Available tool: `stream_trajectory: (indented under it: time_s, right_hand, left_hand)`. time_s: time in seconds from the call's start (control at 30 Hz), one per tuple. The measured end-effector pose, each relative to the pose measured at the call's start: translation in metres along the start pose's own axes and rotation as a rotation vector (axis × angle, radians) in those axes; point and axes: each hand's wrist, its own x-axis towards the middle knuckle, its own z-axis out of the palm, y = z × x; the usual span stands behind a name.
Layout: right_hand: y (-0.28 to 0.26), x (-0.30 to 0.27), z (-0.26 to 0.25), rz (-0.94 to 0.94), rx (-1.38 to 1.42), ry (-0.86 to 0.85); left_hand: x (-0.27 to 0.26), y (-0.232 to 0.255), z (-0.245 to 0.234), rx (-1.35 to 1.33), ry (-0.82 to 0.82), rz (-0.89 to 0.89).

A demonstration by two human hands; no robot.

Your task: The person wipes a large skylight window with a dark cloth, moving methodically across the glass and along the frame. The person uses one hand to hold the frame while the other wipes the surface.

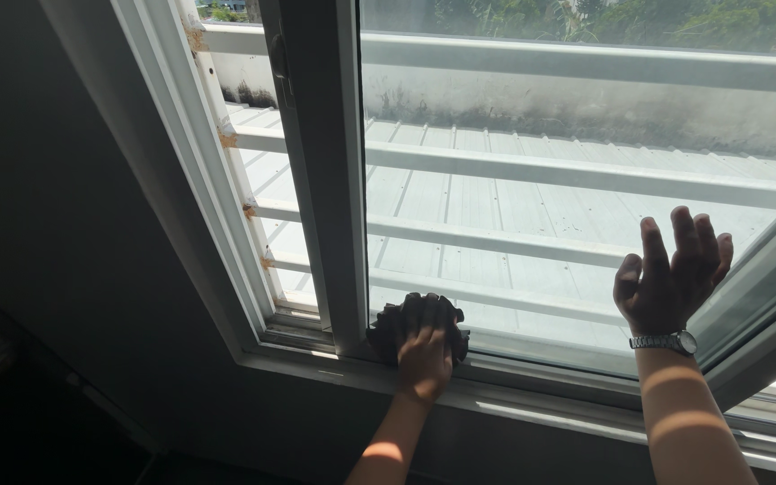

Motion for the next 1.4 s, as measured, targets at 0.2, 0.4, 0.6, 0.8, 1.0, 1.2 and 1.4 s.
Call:
stream_trajectory:
  time_s: [0.2,0.4,0.6,0.8,1.0,1.2,1.4]
  right_hand:
    - [0.003,-0.002,0.000,0.008,-0.021,-0.020]
    - [0.003,-0.002,0.001,-0.001,-0.025,-0.011]
    - [0.001,-0.001,-0.001,-0.004,-0.010,-0.006]
    - [0.002,0.000,0.000,-0.002,0.002,-0.011]
    - [0.002,-0.003,0.003,0.007,0.007,-0.023]
    - [0.001,-0.001,0.004,0.002,0.042,-0.011]
    - [0.000,-0.002,0.008,0.000,0.052,0.005]
  left_hand:
    - [0.016,0.001,-0.026,0.077,0.436,0.224]
    - [0.023,0.013,-0.034,0.046,0.674,0.244]
    - [-0.011,-0.009,0.012,0.034,0.458,0.022]
    - [0.007,-0.019,0.051,-0.148,0.149,-0.211]
    - [0.025,0.017,0.050,-0.140,0.157,-0.065]
    - [-0.016,0.063,0.064,-0.034,0.009,0.146]
    - [0.021,0.082,0.075,0.004,0.245,0.298]
